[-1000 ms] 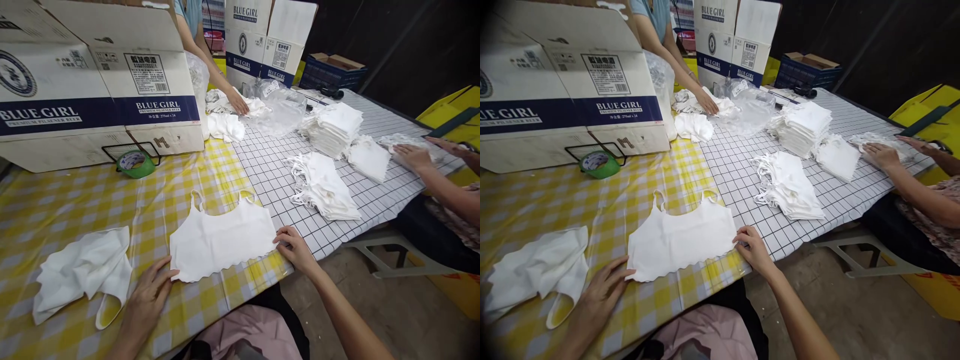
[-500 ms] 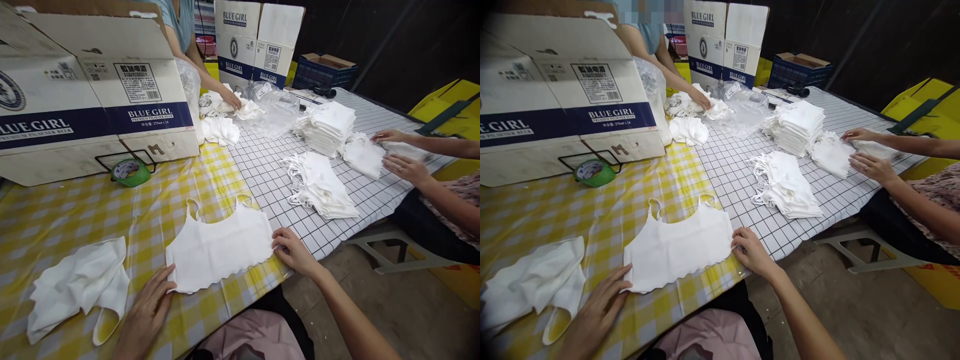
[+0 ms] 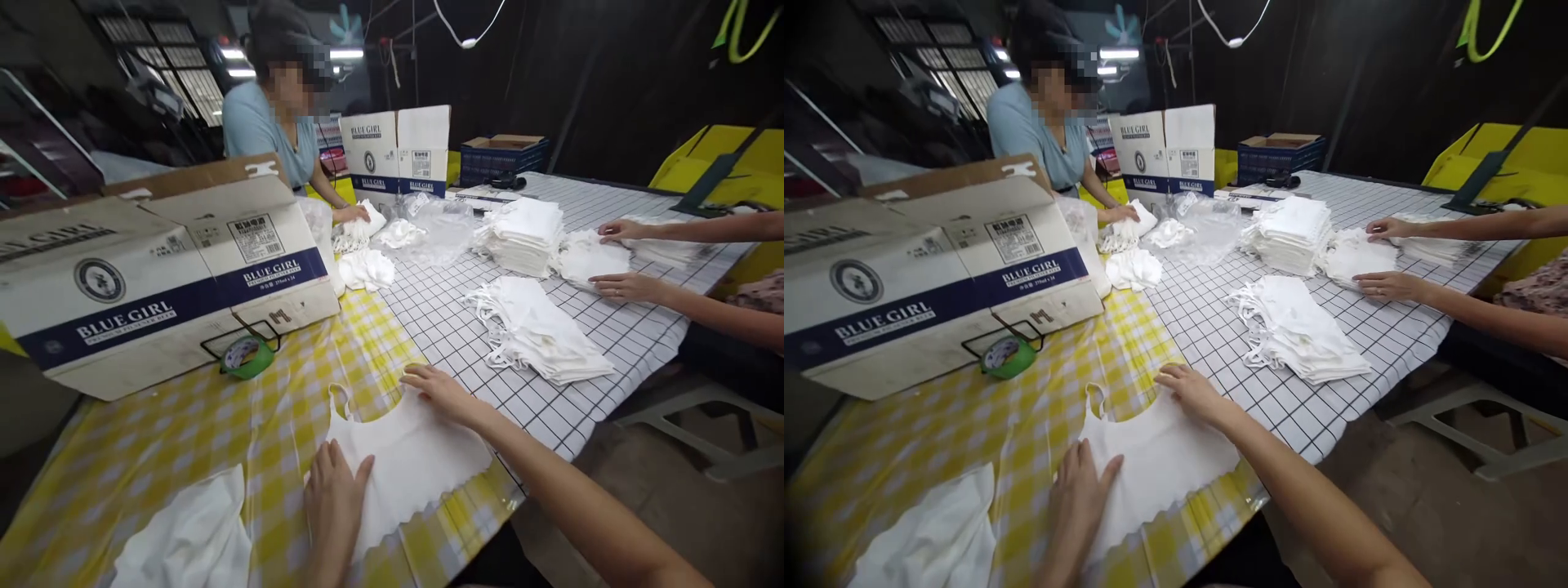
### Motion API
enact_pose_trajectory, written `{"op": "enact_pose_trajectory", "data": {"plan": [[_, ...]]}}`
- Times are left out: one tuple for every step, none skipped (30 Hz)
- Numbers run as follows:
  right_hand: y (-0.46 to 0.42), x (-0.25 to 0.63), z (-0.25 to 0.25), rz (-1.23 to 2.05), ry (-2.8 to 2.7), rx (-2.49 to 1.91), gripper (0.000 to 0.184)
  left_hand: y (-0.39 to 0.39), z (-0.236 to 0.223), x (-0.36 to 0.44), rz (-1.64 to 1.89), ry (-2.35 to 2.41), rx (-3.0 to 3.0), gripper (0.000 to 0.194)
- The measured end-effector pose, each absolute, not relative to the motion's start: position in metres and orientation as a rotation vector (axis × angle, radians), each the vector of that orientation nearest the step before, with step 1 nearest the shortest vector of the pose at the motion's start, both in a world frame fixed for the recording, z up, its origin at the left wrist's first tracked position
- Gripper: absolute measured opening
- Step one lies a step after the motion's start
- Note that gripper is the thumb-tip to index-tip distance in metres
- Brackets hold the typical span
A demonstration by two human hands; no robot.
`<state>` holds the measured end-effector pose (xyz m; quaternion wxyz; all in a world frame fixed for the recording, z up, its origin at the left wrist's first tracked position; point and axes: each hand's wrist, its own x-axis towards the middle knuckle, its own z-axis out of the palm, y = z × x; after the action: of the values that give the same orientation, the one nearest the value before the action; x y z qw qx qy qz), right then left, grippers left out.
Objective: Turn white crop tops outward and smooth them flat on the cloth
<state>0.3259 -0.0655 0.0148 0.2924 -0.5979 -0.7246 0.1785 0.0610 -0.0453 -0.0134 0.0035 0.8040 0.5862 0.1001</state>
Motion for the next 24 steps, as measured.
{"op": "enact_pose_trajectory", "data": {"plan": [[-0.058,0.324,0.013,0.512,-1.988,-1.582,0.058,-0.048,-0.015,0.066,0.285,1.866,2.534,0.058],[-0.052,0.324,0.012,0.561,-2.023,-1.584,0.057,-0.051,-0.017,0.070,0.280,1.870,2.543,0.056],[-0.048,0.324,0.010,0.611,-2.038,-1.595,0.052,-0.053,-0.019,0.073,0.294,1.853,2.550,0.055],[-0.046,0.325,0.008,0.653,-2.039,-1.607,0.046,-0.055,-0.022,0.076,0.323,1.822,2.553,0.053],[-0.044,0.327,0.007,0.682,-2.032,-1.617,0.038,-0.057,-0.025,0.079,0.361,1.784,2.552,0.052],[-0.043,0.329,0.007,0.703,-2.025,-1.618,0.031,-0.057,-0.027,0.083,0.403,1.750,2.545,0.052],[-0.043,0.332,0.008,0.723,-2.021,-1.611,0.024,-0.057,-0.030,0.087,0.443,1.720,2.531,0.052],[-0.043,0.334,0.010,0.753,-2.020,-1.598,0.018,-0.056,-0.033,0.090,0.474,1.694,2.508,0.052],[-0.044,0.337,0.013,0.788,-2.022,-1.580,0.014,-0.055,-0.035,0.094,0.492,1.668,2.475,0.052],[-0.045,0.339,0.018,0.819,-2.031,-1.561,0.010,-0.053,-0.035,0.098,0.503,1.637,2.431,0.053],[-0.046,0.341,0.025,0.864,-2.030,-1.532,0.007,-0.052,-0.035,0.102,0.508,1.599,2.375,0.055],[-0.048,0.343,0.032,0.949,-2.006,-1.484,0.007,-0.050,-0.033,0.105,0.513,1.554,2.309,0.058],[-0.050,0.343,0.040,1.077,-1.950,-1.411,0.008,-0.048,-0.030,0.109,0.525,1.505,2.229,0.060],[-0.053,0.342,0.048,1.230,-1.856,-1.316,0.011,-0.047,-0.025,0.112,0.541,1.440,2.137,0.058],[-0.055,0.340,0.055,1.386,-1.728,-1.208,0.014,-0.046,-0.018,0.115,0.569,1.360,2.025,0.053],[-0.057,0.336,0.062,1.524,-1.585,-1.097,0.016,-0.045,-0.011,0.118,0.606,1.264,1.892,0.046],[-0.058,0.332,0.068,1.627,-1.448,-1.002,0.018,-0.044,-0.002,0.121,0.647,1.154,1.737,0.039],[-0.059,0.328,0.073,1.687,-1.338,-0.935,0.020,-0.043,0.007,0.123,0.692,1.043,1.558,0.033],[-0.059,0.323,0.077,1.717,-1.244,-0.890,0.023,-0.042,0.015,0.125,0.735,0.940,1.361,0.029],[-0.059,0.319,0.080,1.729,-1.164,-0.862,0.025,-0.039,0.024,0.126,0.770,0.850,1.158,0.027],[-0.058,0.315,0.083,1.731,-1.098,-0.845,0.028,-0.036,0.033,0.127,0.794,0.775,0.963,0.026],[-0.057,0.311,0.086,1.724,-1.045,-0.840,0.031,-0.032,0.041,0.127,0.802,0.714,0.789,0.025],[-0.056,0.309,0.088,1.711,-1.003,-0.844,0.033,-0.026,0.048,0.127,0.806,0.670,0.640,0.023],[-0.055,0.306,0.090,1.691,-0.973,-0.857,0.034,-0.021,0.055,0.126,0.805,0.643,0.524,0.021]]}}
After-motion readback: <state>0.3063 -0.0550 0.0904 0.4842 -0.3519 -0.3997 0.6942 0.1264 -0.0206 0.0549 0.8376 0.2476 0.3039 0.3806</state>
